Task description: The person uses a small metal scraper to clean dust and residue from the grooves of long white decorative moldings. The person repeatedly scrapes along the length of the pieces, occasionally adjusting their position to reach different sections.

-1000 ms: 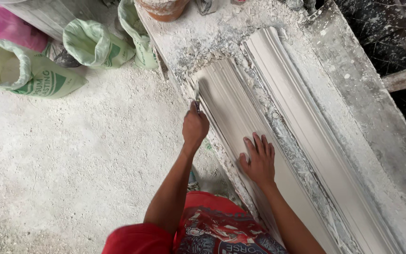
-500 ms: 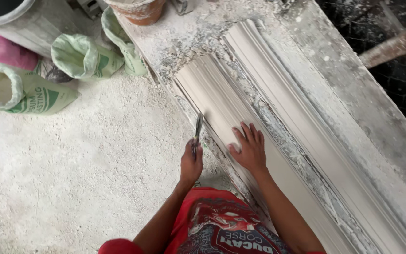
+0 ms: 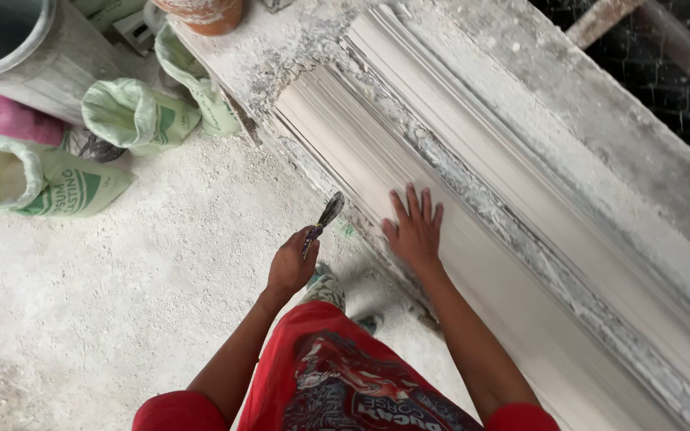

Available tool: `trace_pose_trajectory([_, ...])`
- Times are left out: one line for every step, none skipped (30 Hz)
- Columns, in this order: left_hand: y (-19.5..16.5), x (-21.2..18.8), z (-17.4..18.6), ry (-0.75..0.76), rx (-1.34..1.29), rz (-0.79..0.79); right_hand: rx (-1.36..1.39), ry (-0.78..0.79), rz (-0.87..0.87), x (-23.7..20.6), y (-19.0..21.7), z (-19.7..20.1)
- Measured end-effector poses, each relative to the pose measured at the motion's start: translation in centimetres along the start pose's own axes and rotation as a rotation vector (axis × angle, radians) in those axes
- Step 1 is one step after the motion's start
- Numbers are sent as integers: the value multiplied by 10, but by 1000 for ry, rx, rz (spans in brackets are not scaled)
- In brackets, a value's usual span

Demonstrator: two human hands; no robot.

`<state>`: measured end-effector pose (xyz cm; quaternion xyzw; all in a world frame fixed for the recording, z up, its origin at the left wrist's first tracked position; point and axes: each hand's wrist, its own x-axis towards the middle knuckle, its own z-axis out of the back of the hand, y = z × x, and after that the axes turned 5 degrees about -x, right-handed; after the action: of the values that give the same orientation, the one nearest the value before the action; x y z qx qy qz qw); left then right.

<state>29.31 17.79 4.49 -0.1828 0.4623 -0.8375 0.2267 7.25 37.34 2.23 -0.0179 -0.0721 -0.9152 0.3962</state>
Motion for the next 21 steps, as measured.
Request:
trace_pose_trajectory([0, 1, 5, 32, -13, -2, -25, 10, -42, -19, -3, -3])
trace_pose_trajectory([1, 6, 11, 91, 24, 4, -52, 19, -85, -38, -7, -5])
trace_pose_trajectory([3, 13, 18, 155, 62, 10, -76, -5, -136, -60, -12, -5])
trace_pose_trajectory([6, 22, 25, 224, 102, 14, -99, -27, -192, -86, -16, -5])
trace_pose_trajectory([11, 35, 34, 263, 135, -92, -114, -52, -271, -110, -19, -4])
trace_pose_trajectory([19, 54, 46, 300, 169, -203, -128, -81, -351, -131, -19, -3])
trace_pose_trajectory([27, 73, 58, 340, 197, -314, -161, -91, -415, -150, -19, -2])
trace_pose_trajectory([37, 95, 68, 393, 257, -349, -194, -97, -481, -166, -17, -2])
trace_pose_trajectory([48, 121, 80, 446, 318, -387, -186, -127, -540, -178, -11, -4])
trace_pose_trajectory([59, 141, 90, 499, 380, -423, -178, -155, -599, -187, -2, -6])
trace_pose_trajectory([69, 161, 100, 545, 401, -466, -169, -189, -656, -191, 7, -9])
trace_pose_trajectory([77, 186, 108, 588, 422, -513, -128, -243, -693, -185, 13, -12])
trace_pose_trajectory([84, 211, 115, 635, 443, -564, -87, -298, -735, -178, 19, -16])
trace_pose_trajectory([90, 235, 122, 693, 462, -602, -47, -351, -783, -172, 32, -20])
trace_pose_trajectory([94, 257, 124, 754, 474, -640, 6, -356, -868, -163, 42, -23])
trace_pose_trajectory([97, 272, 123, 803, 486, -675, 59, -367, -942, -153, 46, -26])
trace_pose_trajectory([99, 287, 124, 859, 518, -698, 115, -375, -1008, -144, 52, -26])
trace_pose_trajectory([101, 304, 123, 914, 550, -720, 132, -340, -1036, -138, 57, -25])
trace_pose_trajectory([101, 319, 122, 970, 584, -742, 152, -305, -1064, -132, 61, -23])
trace_pose_trajectory([102, 332, 121, 991, 592, -777, 171, -268, -1092, -129, 66, -22])
trace_pose_trajectory([102, 341, 117, 1008, 599, -812, 223, -211, -1131, -127, 68, -19])
